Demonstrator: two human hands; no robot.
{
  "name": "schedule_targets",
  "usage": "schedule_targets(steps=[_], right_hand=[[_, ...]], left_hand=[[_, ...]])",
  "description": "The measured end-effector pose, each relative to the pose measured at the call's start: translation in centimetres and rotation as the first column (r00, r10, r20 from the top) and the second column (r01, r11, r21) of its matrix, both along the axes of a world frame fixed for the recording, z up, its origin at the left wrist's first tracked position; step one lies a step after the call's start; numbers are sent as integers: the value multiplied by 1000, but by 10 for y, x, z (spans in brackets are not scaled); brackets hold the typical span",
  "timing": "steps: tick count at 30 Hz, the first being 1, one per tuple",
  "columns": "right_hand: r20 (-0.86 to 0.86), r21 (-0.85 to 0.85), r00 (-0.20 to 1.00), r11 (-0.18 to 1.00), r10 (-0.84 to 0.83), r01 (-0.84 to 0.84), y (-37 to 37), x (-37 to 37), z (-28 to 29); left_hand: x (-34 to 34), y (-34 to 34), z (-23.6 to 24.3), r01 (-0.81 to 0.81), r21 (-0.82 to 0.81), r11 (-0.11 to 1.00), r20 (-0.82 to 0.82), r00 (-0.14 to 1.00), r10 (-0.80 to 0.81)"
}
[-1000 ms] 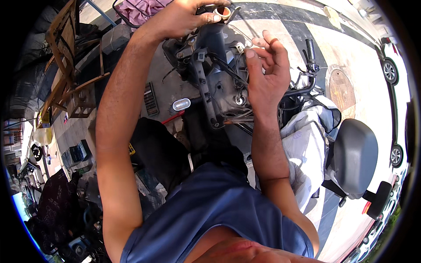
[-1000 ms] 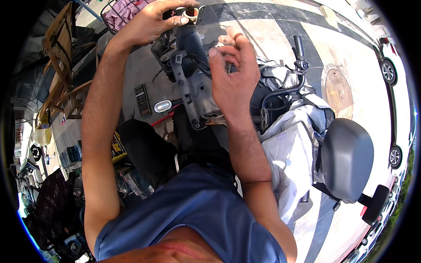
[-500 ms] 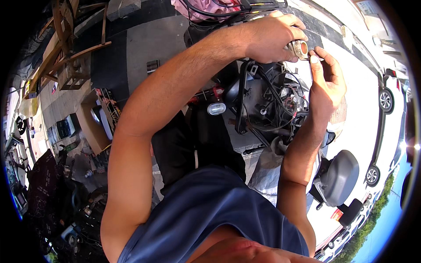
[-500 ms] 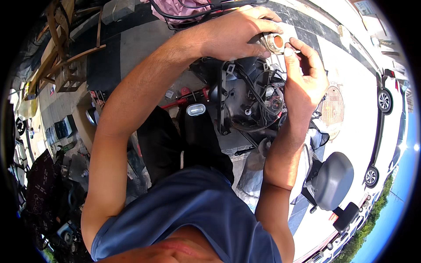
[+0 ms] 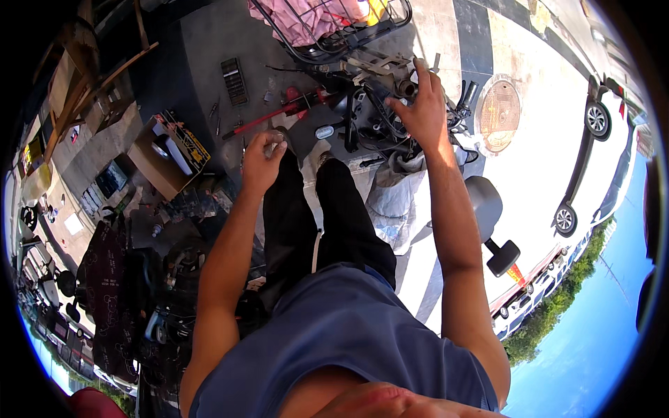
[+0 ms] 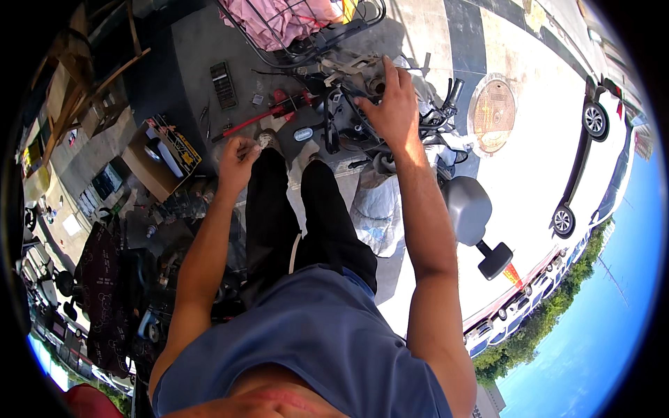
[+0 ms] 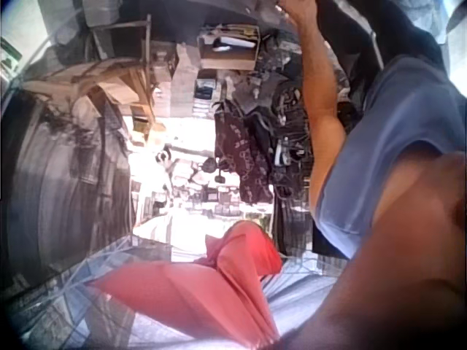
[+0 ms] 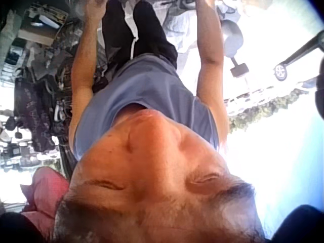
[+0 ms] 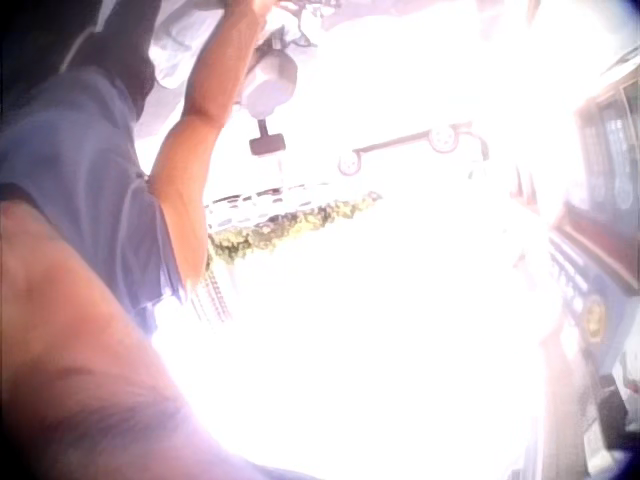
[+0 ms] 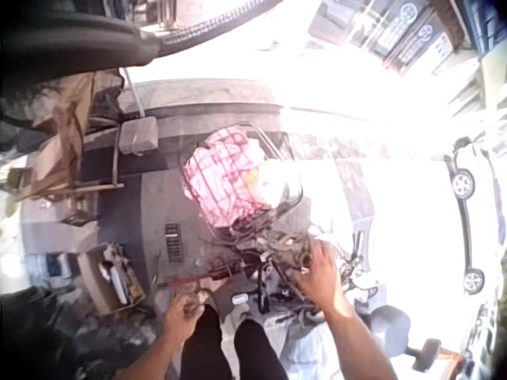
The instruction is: The person manipulates the front wheel components, works on the wiring and internal parts of a motorcycle, and adjusts the motorcycle jack.
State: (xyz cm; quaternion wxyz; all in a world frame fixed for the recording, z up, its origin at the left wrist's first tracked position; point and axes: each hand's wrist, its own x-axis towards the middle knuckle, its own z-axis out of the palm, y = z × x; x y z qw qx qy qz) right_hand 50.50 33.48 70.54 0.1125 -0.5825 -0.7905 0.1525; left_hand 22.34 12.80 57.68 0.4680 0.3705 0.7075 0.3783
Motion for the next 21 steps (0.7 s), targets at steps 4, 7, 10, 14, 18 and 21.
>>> schedule_targets(steps=[4,7,10,14,18,21], right_hand=[[46,-107,998,993,-36,40,6,22,-22],[30,-20,999,999,41,-41,9,15,-9],[77,-125,987,981,-138,147,14,18,-16],[-98,-66,992,994,85,-92,17,24,-15],[39,-121,993,986,-115,119,20,16,-12],[-70,-136,997,991,7,-17,26,21,-26]], left_hand=[[-63,-149,-10,53,-385,922,-186,974,-133],[-88,-248,8,34,-591,806,-220,955,-201],[-62,-329,55,91,-693,715,-235,910,-343],[10,-387,127,257,-937,236,72,804,-591],[87,-381,172,287,-941,178,175,866,-469],[106,-353,178,250,-928,276,127,910,-395]])
